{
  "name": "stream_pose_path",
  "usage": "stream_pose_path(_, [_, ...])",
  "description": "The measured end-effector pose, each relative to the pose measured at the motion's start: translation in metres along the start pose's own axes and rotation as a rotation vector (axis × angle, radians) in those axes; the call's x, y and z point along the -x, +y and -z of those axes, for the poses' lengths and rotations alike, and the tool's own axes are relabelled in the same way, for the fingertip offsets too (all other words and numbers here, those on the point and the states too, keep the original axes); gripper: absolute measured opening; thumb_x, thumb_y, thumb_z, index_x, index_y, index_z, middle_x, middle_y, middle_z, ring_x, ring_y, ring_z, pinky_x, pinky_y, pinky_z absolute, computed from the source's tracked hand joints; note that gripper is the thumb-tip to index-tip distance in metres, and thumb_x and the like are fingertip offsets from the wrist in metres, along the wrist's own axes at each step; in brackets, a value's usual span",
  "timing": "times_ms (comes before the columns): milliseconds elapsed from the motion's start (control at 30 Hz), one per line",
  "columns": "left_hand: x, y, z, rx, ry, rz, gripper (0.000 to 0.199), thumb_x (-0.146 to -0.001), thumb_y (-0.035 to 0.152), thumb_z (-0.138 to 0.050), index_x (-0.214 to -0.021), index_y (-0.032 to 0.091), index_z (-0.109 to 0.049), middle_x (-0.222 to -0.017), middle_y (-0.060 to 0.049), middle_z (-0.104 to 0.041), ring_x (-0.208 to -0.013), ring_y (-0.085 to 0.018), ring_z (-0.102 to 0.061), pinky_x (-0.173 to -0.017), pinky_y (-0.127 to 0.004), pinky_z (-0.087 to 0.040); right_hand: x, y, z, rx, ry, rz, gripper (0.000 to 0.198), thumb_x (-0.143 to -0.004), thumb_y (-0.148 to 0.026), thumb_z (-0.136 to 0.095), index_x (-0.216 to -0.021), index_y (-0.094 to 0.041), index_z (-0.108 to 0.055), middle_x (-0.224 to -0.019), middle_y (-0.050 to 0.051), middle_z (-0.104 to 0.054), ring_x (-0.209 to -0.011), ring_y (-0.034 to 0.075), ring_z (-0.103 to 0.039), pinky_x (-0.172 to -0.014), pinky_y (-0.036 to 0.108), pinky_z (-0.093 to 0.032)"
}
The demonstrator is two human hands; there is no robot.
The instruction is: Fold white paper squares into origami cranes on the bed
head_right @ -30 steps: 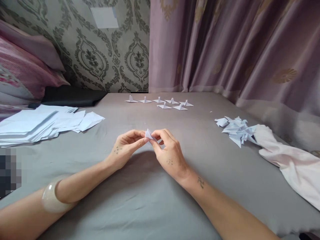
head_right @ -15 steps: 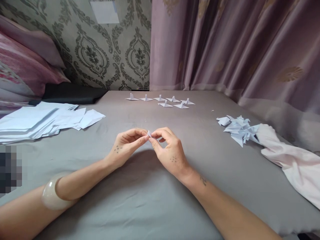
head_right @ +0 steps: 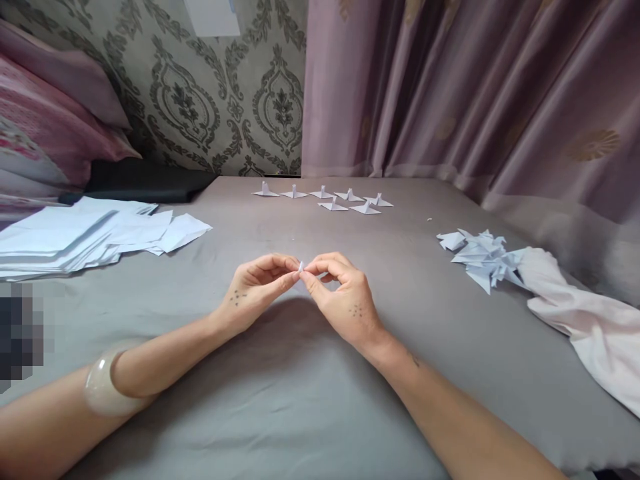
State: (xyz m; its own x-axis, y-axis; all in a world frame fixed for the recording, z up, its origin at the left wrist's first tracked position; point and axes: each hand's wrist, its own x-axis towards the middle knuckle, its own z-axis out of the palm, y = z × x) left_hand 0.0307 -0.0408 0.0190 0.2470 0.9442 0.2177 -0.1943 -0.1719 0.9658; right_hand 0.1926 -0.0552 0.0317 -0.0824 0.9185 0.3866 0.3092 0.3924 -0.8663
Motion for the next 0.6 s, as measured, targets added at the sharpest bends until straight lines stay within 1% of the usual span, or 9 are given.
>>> stream_pose_path(133, [0.0001, 0.0014, 0.0000, -0.014, 0.006, 0.012, 0.013, -0.078, 0.026, -0.070, -0.083, 0.014, -0.066, -0.085, -0.003, -0.065, -0.081, -0.013, -0.060, -0.077, -0.025, -0.048, 0.0002, -0.0008, 0.0001, 0.004, -0.009, -0.029, 0.009, -0.080, -0.028, -0.065, -0.077, -0.021, -0.067, -0.089, 0.003, -0.062, -0.081, 0.015, -0.061, -0.074, 0.030, -0.048])
stream_pose_path(333, [-0.0008, 0.0042, -0.0006, -0.011, 0.011, 0.042, 0.015, -0.075, 0.027, -0.071, -0.078, 0.014, -0.065, -0.081, -0.003, -0.065, -0.078, -0.013, -0.059, -0.074, -0.026, -0.047, -0.0003, -0.0020, 0.0002, -0.044, -0.004, -0.046, 0.007, -0.079, -0.027, -0.066, -0.077, -0.021, -0.068, -0.090, 0.003, -0.062, -0.085, 0.016, -0.061, -0.076, 0.029, -0.050])
stream_pose_path(467, [-0.0015, 0.0041, -0.0006, 0.017, 0.015, 0.082, 0.016, -0.072, 0.027, -0.073, -0.075, 0.014, -0.065, -0.080, -0.004, -0.066, -0.076, -0.014, -0.059, -0.073, -0.027, -0.047, -0.0006, -0.0032, -0.0003, -0.108, -0.032, -0.104, 0.009, -0.077, -0.030, -0.068, -0.075, -0.021, -0.068, -0.090, 0.003, -0.062, -0.083, 0.016, -0.061, -0.076, 0.030, -0.051])
stream_pose_path(600, [-0.0025, 0.0038, -0.0004, 0.032, 0.019, 0.104, 0.015, -0.071, 0.026, -0.073, -0.073, 0.013, -0.065, -0.078, -0.004, -0.066, -0.073, -0.013, -0.059, -0.071, -0.026, -0.047, 0.0004, -0.0058, -0.0007, -0.164, -0.038, -0.200, 0.013, -0.074, -0.033, -0.070, -0.071, -0.020, -0.068, -0.090, 0.004, -0.063, -0.083, 0.016, -0.061, -0.077, 0.030, -0.051])
